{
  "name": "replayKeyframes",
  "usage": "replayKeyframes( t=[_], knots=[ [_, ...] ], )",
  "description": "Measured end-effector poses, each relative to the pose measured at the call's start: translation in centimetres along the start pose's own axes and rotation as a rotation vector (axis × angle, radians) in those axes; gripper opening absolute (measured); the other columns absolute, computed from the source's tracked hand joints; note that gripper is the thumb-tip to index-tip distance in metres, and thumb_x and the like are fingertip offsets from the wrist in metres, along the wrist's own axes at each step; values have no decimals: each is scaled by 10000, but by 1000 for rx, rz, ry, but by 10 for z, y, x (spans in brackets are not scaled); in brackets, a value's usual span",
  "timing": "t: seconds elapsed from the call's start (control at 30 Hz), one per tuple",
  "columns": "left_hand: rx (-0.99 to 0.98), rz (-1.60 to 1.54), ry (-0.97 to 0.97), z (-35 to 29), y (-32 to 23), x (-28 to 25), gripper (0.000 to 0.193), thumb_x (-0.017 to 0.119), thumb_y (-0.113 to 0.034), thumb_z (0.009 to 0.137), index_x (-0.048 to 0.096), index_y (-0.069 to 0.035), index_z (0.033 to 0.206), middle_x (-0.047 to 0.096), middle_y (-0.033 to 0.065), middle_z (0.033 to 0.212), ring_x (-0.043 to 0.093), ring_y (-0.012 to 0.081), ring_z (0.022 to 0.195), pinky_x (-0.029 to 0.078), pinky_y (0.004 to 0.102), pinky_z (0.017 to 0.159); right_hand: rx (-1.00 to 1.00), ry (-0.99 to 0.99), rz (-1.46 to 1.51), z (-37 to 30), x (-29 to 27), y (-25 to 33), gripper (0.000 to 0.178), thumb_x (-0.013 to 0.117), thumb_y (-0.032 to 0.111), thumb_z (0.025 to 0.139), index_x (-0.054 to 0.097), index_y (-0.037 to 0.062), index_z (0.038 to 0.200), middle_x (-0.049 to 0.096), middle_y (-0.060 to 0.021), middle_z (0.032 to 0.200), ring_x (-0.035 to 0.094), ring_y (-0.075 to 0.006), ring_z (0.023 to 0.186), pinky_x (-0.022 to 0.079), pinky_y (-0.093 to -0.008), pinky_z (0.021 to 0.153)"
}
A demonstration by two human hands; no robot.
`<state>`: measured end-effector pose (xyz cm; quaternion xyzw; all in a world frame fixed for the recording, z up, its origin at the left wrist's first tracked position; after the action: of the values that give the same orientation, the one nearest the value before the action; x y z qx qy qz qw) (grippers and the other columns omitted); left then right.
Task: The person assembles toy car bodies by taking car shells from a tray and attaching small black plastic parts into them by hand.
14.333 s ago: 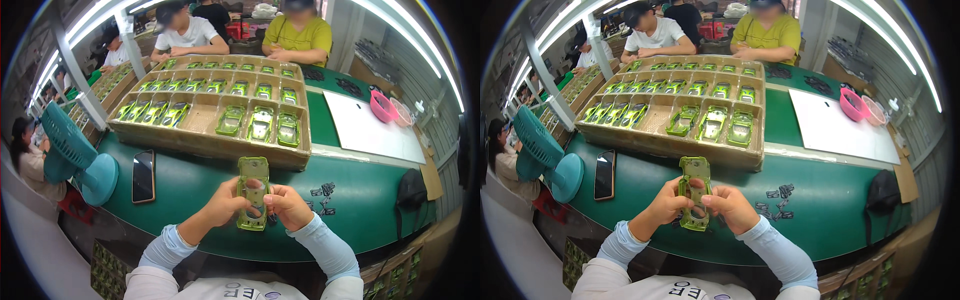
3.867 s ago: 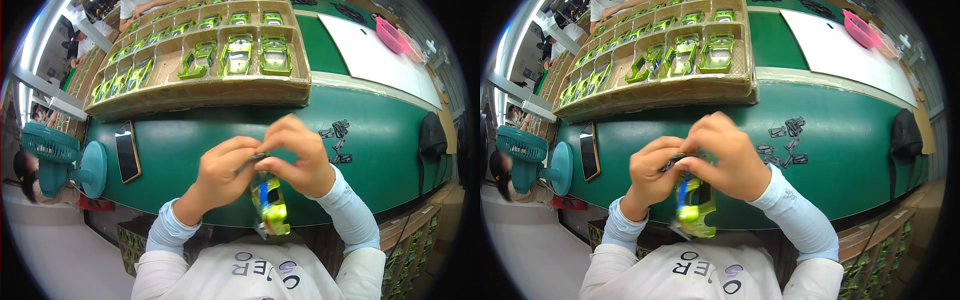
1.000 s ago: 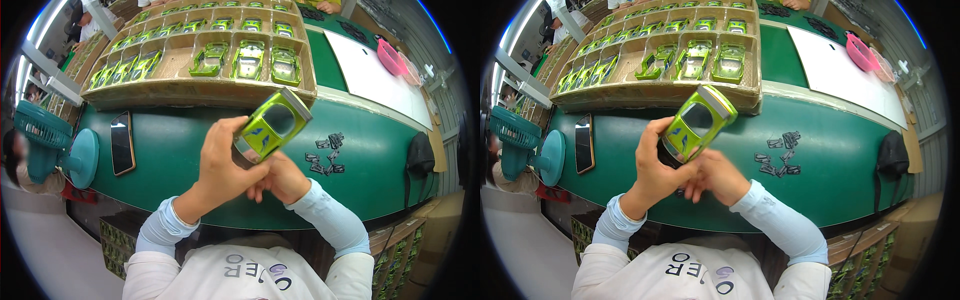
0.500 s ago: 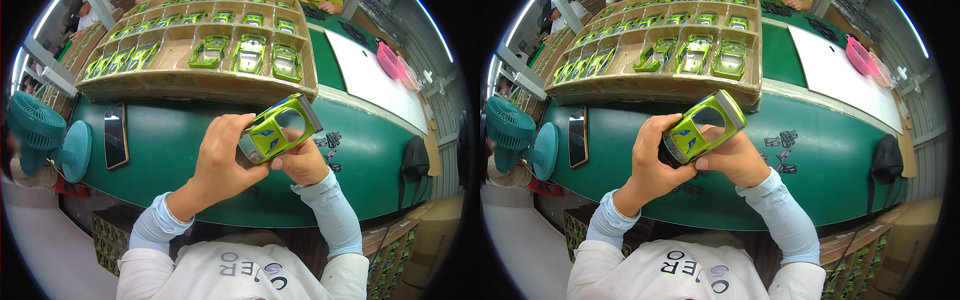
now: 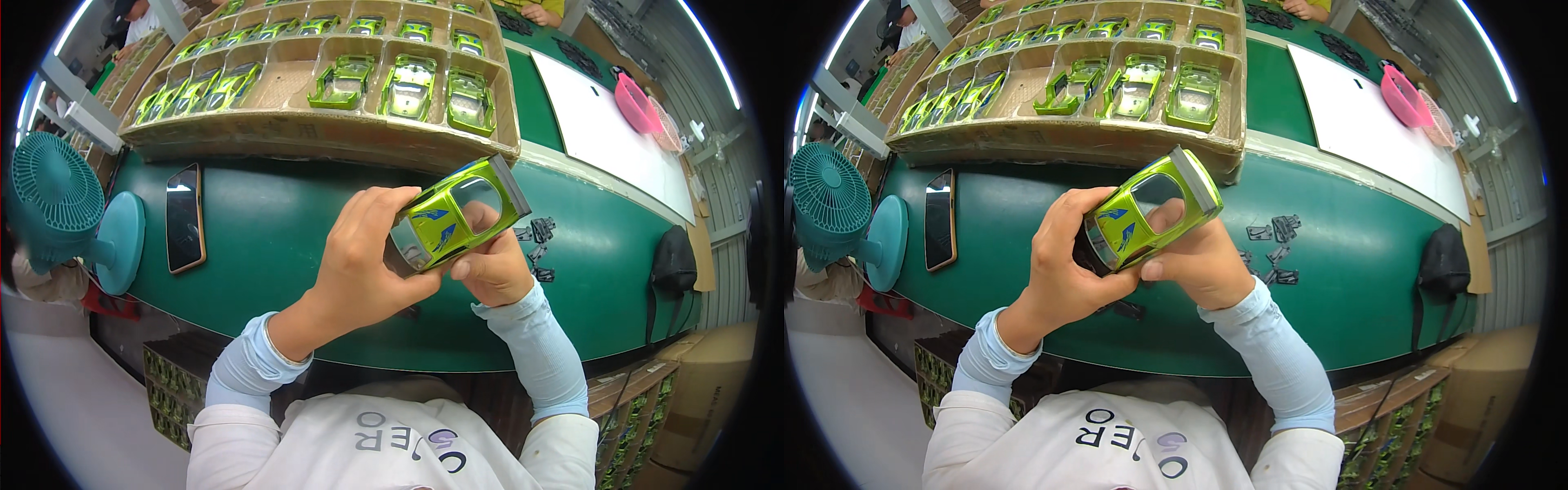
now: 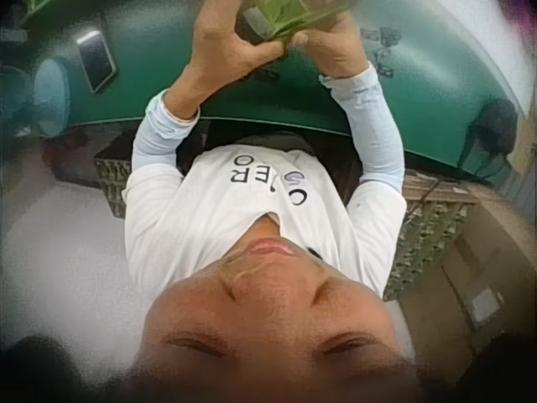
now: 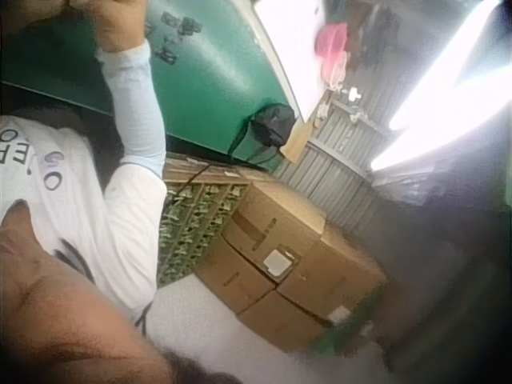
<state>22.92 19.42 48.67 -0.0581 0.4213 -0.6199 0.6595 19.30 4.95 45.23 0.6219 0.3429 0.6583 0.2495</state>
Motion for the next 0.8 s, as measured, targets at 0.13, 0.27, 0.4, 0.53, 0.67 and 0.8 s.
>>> replayKeyframes(
  t=[0.13,0.27,0.4,0.53,0.67,0.8],
  knots=[
    [14,1,3,1,-2,-2,578,718,-108,517,481,-17,1037,536,143,881,528,316,802,431,378,720,51,41,8,0,-2,2,335,675,-107,585,541,47,851,545,-76,923,548,-240,916,461,-362,795],
    [5,-3,-13,0,2,-2,584,719,-105,514,482,-17,1041,539,143,892,530,318,813,433,379,727,18,-23,-9,1,6,3,328,682,-95,576,550,40,844,545,-77,909,548,-227,889,459,-356,778],
    [41,17,-14,1,2,-2,591,723,-92,491,499,-12,1032,549,134,907,543,299,815,443,354,728,-39,94,-85,3,-14,-3,355,679,-79,606,558,6,929,561,-120,989,562,-246,923,475,-366,791],
    [-24,-37,-2,0,-2,-3,574,715,-111,521,483,-8,1036,540,155,913,531,322,840,437,379,737,-102,149,-104,0,-2,2,337,635,-103,625,578,0,941,576,-101,941,570,-221,872,449,-340,804],
    [-91,-38,67,1,6,1,572,691,-151,581,474,2,1088,522,159,957,518,320,886,426,382,771,-152,26,-86,2,-2,-2,353,614,-68,691,537,-11,1031,576,-114,1034,565,-201,927,443,-324,825],
    [-270,-161,203,-1,9,6,698,732,-253,660,387,9,1208,477,152,1053,518,261,912,430,346,780,-196,-45,-85,4,6,4,341,596,2,741,508,-25,1069,594,-105,980,573,-188,895,449,-291,787]
  ],
)
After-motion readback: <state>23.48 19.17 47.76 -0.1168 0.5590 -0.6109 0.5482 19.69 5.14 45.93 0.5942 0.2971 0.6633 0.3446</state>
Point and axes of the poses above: each hand's wrist, its own z-axis towards the middle knuckle, its own x-axis out of the palm, y = z × x, the point moved 3 cm from there along z, towards the middle knuckle
